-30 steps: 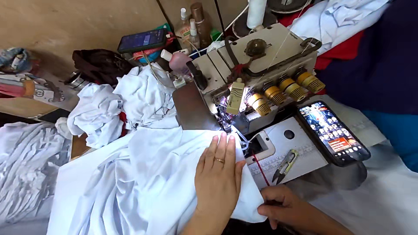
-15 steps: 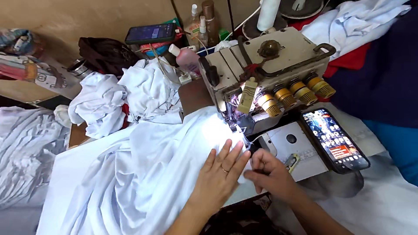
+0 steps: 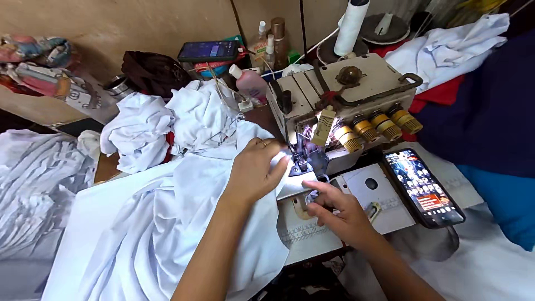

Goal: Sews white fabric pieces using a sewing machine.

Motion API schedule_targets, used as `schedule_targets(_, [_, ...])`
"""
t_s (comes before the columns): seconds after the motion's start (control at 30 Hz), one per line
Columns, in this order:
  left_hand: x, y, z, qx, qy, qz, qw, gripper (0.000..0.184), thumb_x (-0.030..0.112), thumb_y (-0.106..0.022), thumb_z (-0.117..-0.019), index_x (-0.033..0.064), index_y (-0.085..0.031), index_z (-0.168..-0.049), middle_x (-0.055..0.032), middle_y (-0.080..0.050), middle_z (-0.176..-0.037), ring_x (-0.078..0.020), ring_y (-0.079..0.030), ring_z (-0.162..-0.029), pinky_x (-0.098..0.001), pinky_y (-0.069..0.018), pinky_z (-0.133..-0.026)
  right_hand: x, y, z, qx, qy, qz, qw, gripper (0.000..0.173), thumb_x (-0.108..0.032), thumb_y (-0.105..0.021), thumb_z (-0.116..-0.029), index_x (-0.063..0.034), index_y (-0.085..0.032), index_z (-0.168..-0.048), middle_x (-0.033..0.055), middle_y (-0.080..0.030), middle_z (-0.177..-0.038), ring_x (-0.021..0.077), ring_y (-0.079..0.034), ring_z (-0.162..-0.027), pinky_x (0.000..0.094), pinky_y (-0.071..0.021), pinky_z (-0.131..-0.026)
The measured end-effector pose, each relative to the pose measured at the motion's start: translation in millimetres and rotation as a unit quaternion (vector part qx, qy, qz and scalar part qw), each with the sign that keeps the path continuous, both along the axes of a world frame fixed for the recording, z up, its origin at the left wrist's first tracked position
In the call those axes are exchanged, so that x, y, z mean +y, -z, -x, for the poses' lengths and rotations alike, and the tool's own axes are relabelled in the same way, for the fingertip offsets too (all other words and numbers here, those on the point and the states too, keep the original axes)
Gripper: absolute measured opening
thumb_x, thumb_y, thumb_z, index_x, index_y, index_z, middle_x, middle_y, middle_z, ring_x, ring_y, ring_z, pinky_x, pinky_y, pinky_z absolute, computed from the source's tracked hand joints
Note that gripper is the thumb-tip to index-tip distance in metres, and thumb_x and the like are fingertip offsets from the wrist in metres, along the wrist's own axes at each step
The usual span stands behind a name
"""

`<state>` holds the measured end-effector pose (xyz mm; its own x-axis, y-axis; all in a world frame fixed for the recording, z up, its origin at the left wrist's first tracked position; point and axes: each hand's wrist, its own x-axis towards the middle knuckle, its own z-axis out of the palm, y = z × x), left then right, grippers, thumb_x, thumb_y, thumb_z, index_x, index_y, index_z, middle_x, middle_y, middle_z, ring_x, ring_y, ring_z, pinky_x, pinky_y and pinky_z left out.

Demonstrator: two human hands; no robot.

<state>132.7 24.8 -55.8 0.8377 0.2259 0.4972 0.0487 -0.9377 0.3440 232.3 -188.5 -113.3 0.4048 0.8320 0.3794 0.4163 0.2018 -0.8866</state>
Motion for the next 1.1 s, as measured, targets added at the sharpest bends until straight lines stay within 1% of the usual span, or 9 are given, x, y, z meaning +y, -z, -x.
schedule_targets(0.1, [-5,1,2,0.019,-0.096,0.022,0.995,0.03,0.02,-0.05,-0.1034,0.0008,-0.071,-0.111,-0.0169,-0.071,-0.112,-0.0319,-0.069,-0.104,-0.0497,-0.0564,-0.088,-3,0,4,-0.01,-0.025,-0.016,1.0,0.029,-0.018,-0.059,-0.1015,-0.0011,-0.068,-0.124,-0.0001,-0.067,-0.077,-0.0034,-0.061,-0.064,0.0112,-0.0521,-0.06])
schedule_targets(0.27, [-20,11,46,-0.019,-0.179,0.08,0.98,0.019,0.019,-0.061,-0.0984,0.0038,-0.072,-0.1,-0.012,-0.065,-0.092,-0.0204,-0.063,-0.074,-0.0366,-0.0554,-0.066,-2,1,13,-0.032,-0.046,-0.06,0.997,0.019,-0.018,-0.059,-0.1026,-0.0067,-0.073,-0.109,0.0015,-0.072,-0.095,-0.0054,-0.062,-0.074,0.0082,-0.0519,-0.066])
schedule_targets(0.37, [-45,16,79,-0.051,-0.183,0.094,0.977,0.023,0.024,-0.059,-0.0993,0.0057,-0.073,-0.098,-0.0074,-0.066,-0.088,-0.0123,-0.062,-0.073,-0.0255,-0.053,-0.066,3,3,17,-0.063,-0.059,-0.097,0.991,0.025,-0.022,-0.058,-0.1049,-0.0118,-0.07,-0.124,0.0027,-0.064,-0.135,-0.0051,-0.064,-0.093,0.0089,-0.0532,-0.078])
schedule_targets(0.47, [-79,17,96,-0.053,-0.101,0.128,0.985,0.02,0.024,-0.058,-0.1012,0.01,-0.072,-0.097,-0.0027,-0.069,-0.09,-0.0056,-0.061,-0.074,-0.0189,-0.0518,-0.067,8,3,19,-0.108,-0.098,-0.1,0.984,0.039,-0.025,-0.055,-0.107,-0.0115,-0.057,-0.143,0.0044,-0.052,-0.152,-0.0039,-0.063,-0.096,0.0096,-0.0514,-0.081])
schedule_targets(0.53, [-92,18,95,-0.038,-0.026,0.143,0.989,0.021,0.023,-0.056,-0.1034,0.0108,-0.071,-0.098,-0.0027,-0.07,-0.092,-0.006,-0.065,-0.08,-0.0186,-0.0539,-0.071,9,1,15,-0.128,-0.115,-0.091,0.981,0.041,-0.029,-0.056,-0.106,-0.0112,-0.057,-0.142,0.0055,-0.058,-0.143,-0.0029,-0.063,-0.09,0.0101,-0.0521,-0.077])
schedule_targets(0.67, [-90,15,77,-0.025,0.007,0.151,0.988,0.019,0.019,-0.057,-0.1025,0.0084,-0.073,-0.101,-0.0043,-0.068,-0.089,-0.0092,-0.065,-0.08,-0.02,-0.054,-0.073,4,-2,-10,-0.165,-0.021,-0.072,0.983,0.019,-0.032,-0.067,-0.0981,-0.0143,-0.071,-0.093,-0.003,-0.066,-0.086,-0.0033,-0.06,-0.079,0.0102,-0.0505,-0.071])
schedule_targets(0.9, [-91,18,50,-0.042,-0.006,0.116,0.992,0.016,0.017,-0.062,-0.0983,0.0068,-0.074,-0.098,-0.0074,-0.067,-0.086,-0.0167,-0.066,-0.077,-0.0266,-0.0561,-0.071,-11,-4,-30,-0.137,0.052,-0.059,0.987,0.021,-0.031,-0.067,-0.0965,-0.014,-0.068,-0.085,-0.0067,-0.059,-0.076,-0.0082,-0.053,-0.07,0.0054,-0.0431,-0.064])
schedule_targets(1.0, [-87,13,66,-0.061,0.024,0.124,0.99,0.018,0.023,-0.063,-0.0992,0.0099,-0.075,-0.098,-0.0056,-0.066,-0.086,-0.0154,-0.064,-0.084,-0.0258,-0.0534,-0.077,-17,-10,-18,-0.058,-0.039,-0.054,0.996,0.02,-0.043,-0.069,-0.0953,-0.0259,-0.071,-0.106,-0.0131,-0.065,-0.094,-0.008,-0.06,-0.081,0.0085,-0.0502,-0.068])
schedule_targets(1.1, [-79,-9,95,-0.087,0.088,0.162,0.979,0.022,0.026,-0.059,-0.1032,0.0099,-0.073,-0.099,-0.0035,-0.064,-0.089,-0.0101,-0.059,-0.092,-0.0207,-0.0474,-0.086,0,-28,-4,-0.088,-0.116,-0.055,0.988,0.071,-0.061,-0.068,-0.0898,-0.0257,-0.05,-0.149,-0.0054,-0.055,-0.145,0.0034,-0.053,-0.129,0.0236,-0.0479,-0.105])
